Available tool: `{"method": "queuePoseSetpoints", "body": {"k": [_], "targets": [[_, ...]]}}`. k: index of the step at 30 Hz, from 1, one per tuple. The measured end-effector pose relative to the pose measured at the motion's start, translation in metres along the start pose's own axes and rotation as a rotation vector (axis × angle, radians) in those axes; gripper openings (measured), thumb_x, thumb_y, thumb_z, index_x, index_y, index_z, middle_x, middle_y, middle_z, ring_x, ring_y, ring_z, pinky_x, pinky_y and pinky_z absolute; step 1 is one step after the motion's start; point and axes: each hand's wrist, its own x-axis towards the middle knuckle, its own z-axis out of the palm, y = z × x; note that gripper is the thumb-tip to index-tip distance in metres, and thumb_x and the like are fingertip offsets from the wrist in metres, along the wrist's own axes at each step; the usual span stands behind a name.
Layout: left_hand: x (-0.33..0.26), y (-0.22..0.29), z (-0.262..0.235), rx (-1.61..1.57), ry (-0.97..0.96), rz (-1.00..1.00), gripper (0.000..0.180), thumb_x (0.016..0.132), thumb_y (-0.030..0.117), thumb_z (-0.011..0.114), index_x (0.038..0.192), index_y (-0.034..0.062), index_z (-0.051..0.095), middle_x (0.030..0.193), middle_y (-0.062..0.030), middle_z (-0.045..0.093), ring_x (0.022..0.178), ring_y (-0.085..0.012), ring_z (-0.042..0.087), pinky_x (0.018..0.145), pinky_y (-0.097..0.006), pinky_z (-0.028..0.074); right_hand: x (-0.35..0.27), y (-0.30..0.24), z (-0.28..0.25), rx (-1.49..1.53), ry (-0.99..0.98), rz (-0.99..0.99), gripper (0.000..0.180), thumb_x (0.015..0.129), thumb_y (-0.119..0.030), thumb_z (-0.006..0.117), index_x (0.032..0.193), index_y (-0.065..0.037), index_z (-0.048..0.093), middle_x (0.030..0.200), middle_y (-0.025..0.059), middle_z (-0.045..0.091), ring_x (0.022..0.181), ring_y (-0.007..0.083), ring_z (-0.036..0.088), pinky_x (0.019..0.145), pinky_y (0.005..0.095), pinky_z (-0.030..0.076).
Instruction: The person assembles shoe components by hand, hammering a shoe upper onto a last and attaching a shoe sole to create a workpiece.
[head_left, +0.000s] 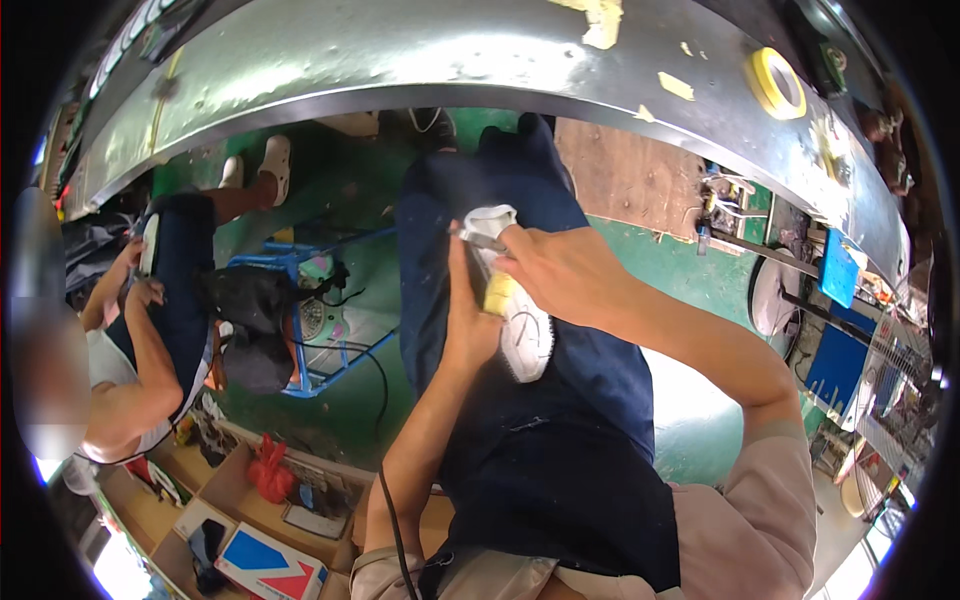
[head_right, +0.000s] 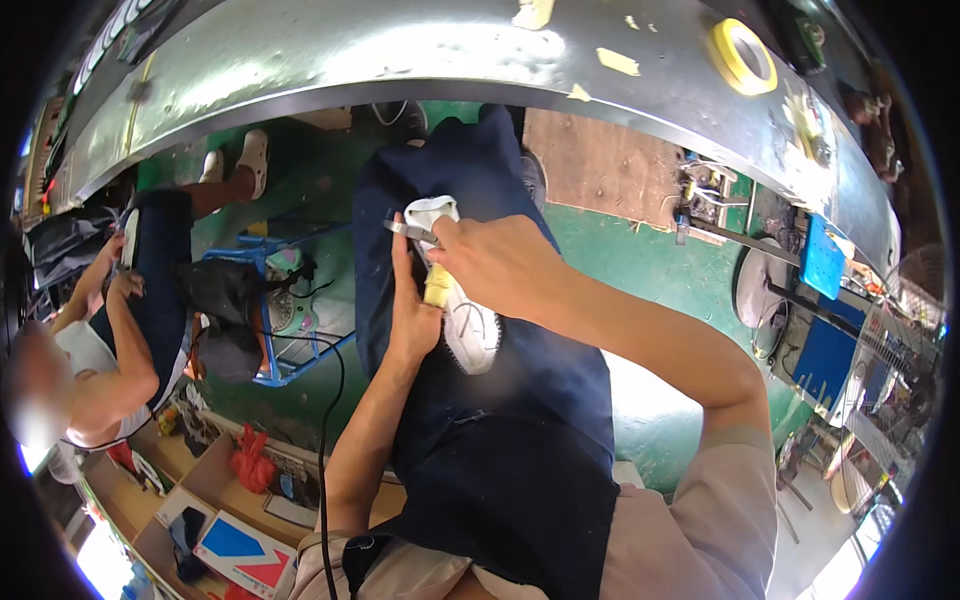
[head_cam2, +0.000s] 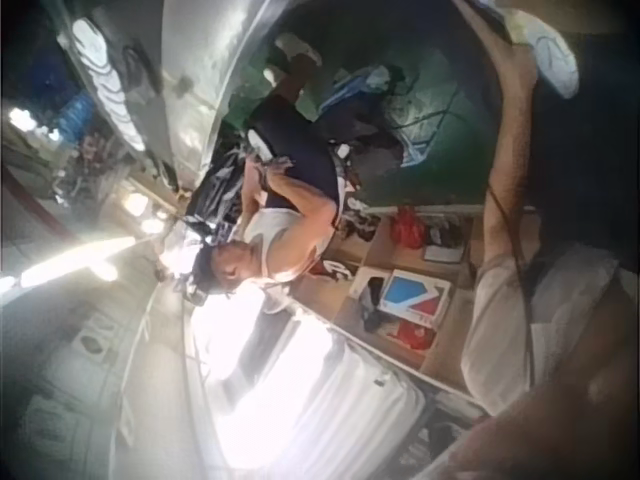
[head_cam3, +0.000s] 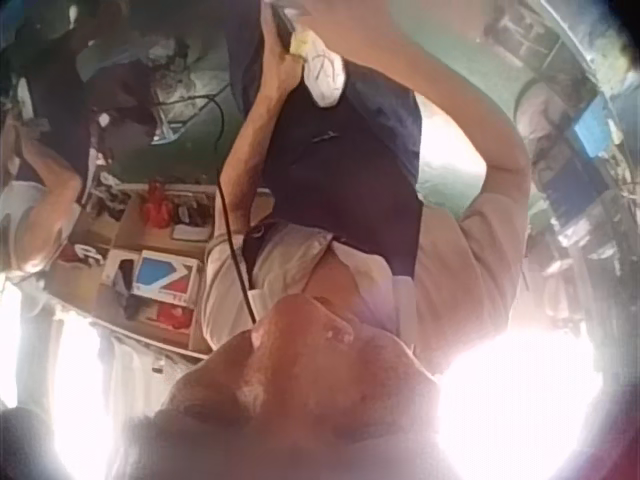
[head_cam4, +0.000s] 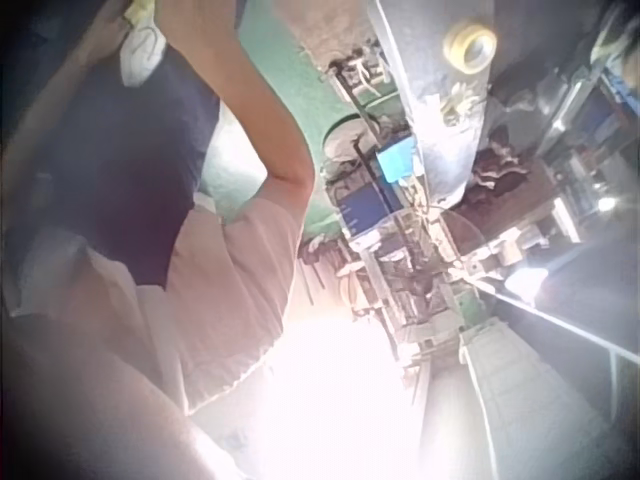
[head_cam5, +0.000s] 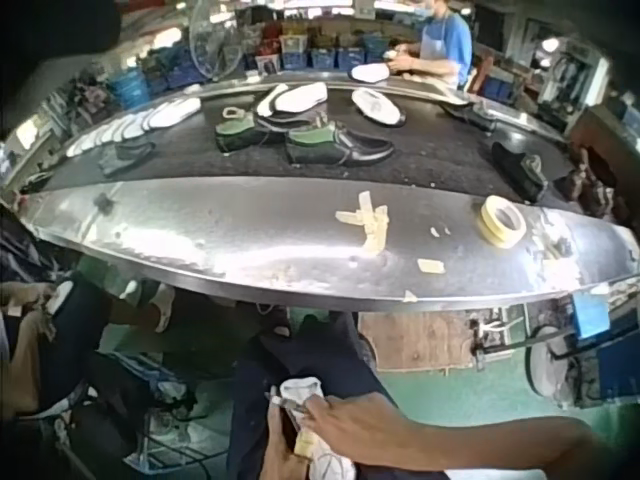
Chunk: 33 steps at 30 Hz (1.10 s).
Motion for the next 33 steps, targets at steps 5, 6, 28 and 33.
{"method": "queuePoseSetpoints", "body": {"k": [5, 6, 28, 33], "targets": [[-0.005, 0.01, -0.005, -0.05, 0.045, -0.102, 0.115, 0.092, -0.008, 0.077, 0.177, 0.0126, 0.002, 0.169, -0.02, 0.039, 0.152, -0.0318, 0.047, 0.126, -0.045, 0.038, -0.004, 0.003, 0.016, 0.091, 0.126, 0.003, 0.03, 0.112, -0.034, 0.06, 0.106, -0.004, 0.059, 0.092, 0.0147, 0.076, 0.071, 0.0337, 0.074, 0.059, 0.0456, 0.056], [-0.003, 0.011, -0.009, -0.047, 0.056, -0.09, 0.115, 0.092, -0.008, 0.077, 0.177, 0.0126, 0.002, 0.169, -0.02, 0.039, 0.152, -0.0318, 0.047, 0.126, -0.045, 0.038, -0.002, 0.002, 0.014, 0.167, 0.168, -0.002, 0.027, 0.111, -0.031, 0.062, 0.107, -0.004, 0.059, 0.092, 0.0147, 0.076, 0.072, 0.033, 0.074, 0.06, 0.0449, 0.055], [-0.073, 0.039, 0.002, -0.734, 0.136, -0.803, 0.095, 0.109, 0.079, 0.023, 0.156, 0.0026, 0.053, 0.141, -0.0182, 0.069, 0.116, -0.0311, 0.074, 0.096, -0.047, 0.064, -0.114, -0.038, 0.03, 1.159, 0.183, 0.333, 0.021, 0.101, -0.015, 0.081, 0.114, -0.003, 0.07, 0.09, 0.0, 0.073, 0.074, 0.0075, 0.065, 0.068, 0.0266, 0.054], [-0.072, 0.029, -0.004, -0.819, 0.152, -0.463, 0.097, 0.107, 0.081, 0.024, 0.164, 0.0046, 0.043, 0.162, -0.0221, 0.053, 0.117, -0.0384, 0.074, 0.095, -0.05, 0.065, -0.096, 0.041, -0.062, 0.35, 0.409, 0.674, 0.041, 0.111, -0.031, 0.066, 0.14, -0.002, 0.064, 0.1, 0.0118, 0.078, 0.089, 0.0169, 0.073, 0.08, 0.0313, 0.056]]}}
